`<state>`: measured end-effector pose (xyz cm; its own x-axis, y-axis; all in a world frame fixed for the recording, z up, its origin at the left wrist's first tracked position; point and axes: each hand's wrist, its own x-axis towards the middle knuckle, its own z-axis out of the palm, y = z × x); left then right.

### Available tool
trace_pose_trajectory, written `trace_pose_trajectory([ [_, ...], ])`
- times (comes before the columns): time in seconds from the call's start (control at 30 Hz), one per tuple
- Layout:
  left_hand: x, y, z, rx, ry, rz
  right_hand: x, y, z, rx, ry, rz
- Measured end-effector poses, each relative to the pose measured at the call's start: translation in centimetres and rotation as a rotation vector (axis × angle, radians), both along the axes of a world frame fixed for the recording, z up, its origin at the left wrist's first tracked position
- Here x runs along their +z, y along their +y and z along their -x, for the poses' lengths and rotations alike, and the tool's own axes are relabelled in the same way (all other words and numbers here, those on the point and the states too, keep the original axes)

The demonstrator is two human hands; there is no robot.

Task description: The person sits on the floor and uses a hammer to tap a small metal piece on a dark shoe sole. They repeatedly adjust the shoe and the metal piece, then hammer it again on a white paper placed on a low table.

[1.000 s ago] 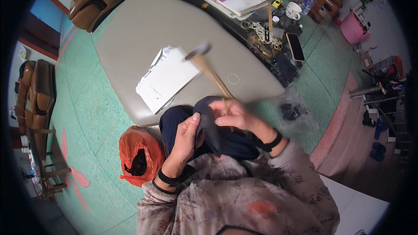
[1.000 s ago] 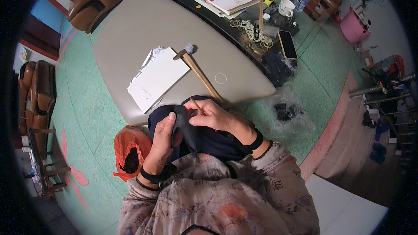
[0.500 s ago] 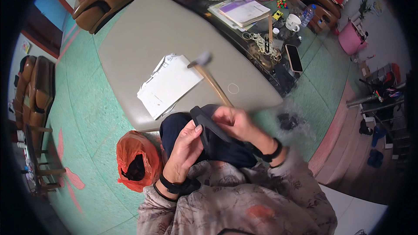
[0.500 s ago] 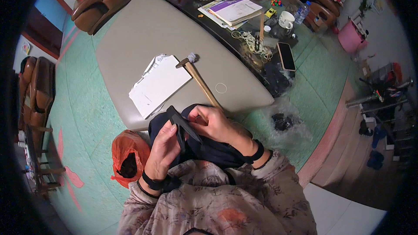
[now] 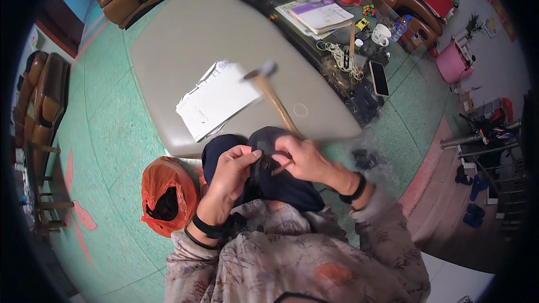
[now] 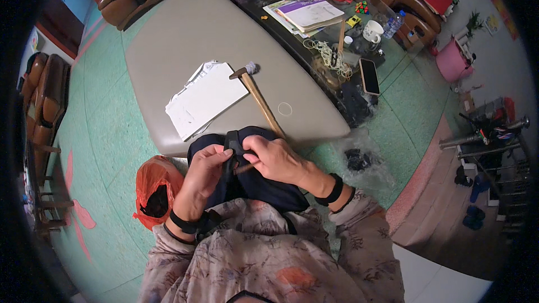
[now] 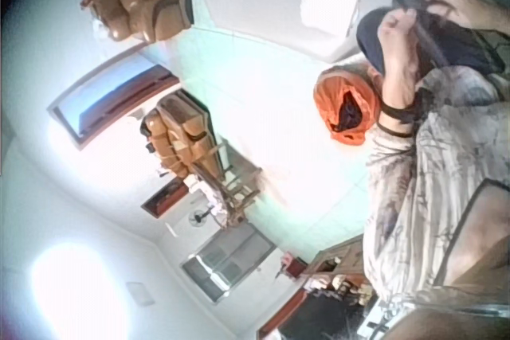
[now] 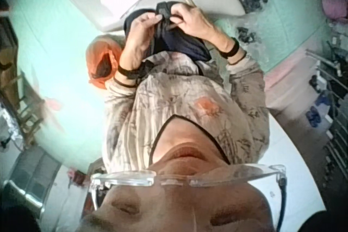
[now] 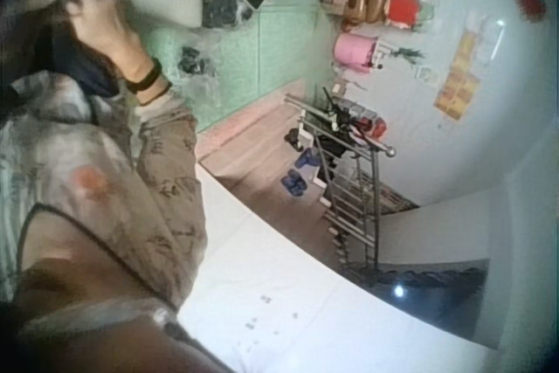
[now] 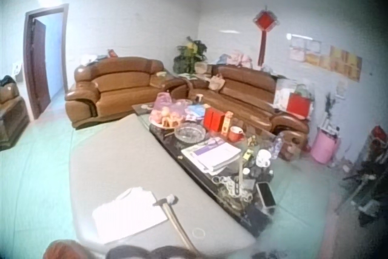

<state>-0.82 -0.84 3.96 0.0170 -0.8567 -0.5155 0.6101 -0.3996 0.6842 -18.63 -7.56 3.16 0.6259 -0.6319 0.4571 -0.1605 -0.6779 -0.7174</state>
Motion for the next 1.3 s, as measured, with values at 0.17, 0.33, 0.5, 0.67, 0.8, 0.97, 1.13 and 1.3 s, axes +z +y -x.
trace_pose_trajectory([
  [0.17,1.6,0.8,-0.6,-0.125,0.248,-0.187,1.6,0.0,1.6,0.159,0.198,0.532],
  [0.33,-0.2,1.8,-0.5,-0.226,0.226,0.109,1.7,1.2,1.6,0.139,0.026,-0.018],
  [0.5,0.3,2.9,1.6,-0.192,-0.327,0.330,-0.2,2.5,1.9,0.006,-0.153,-0.952],
  [0.67,-0.7,4.2,2.4,-0.052,-0.464,0.418,1.4,4.3,1.2,-0.211,0.077,-0.591],
  [0.8,-0.1,5.3,3.0,-0.102,-0.588,0.400,2.6,5.6,1.4,-0.231,0.101,-0.506],
  [0.97,-0.6,5.6,4.0,-0.014,-0.492,0.364,1.0,5.7,1.8,-0.181,-0.072,-0.408],
  [1.13,-0.7,5.8,4.2,0.011,-0.496,0.355,1.1,6.0,1.8,-0.247,-0.059,-0.574],
  [1.3,-0.6,5.8,4.4,0.033,-0.447,0.325,1.2,6.1,1.7,-0.259,-0.037,-0.548],
])
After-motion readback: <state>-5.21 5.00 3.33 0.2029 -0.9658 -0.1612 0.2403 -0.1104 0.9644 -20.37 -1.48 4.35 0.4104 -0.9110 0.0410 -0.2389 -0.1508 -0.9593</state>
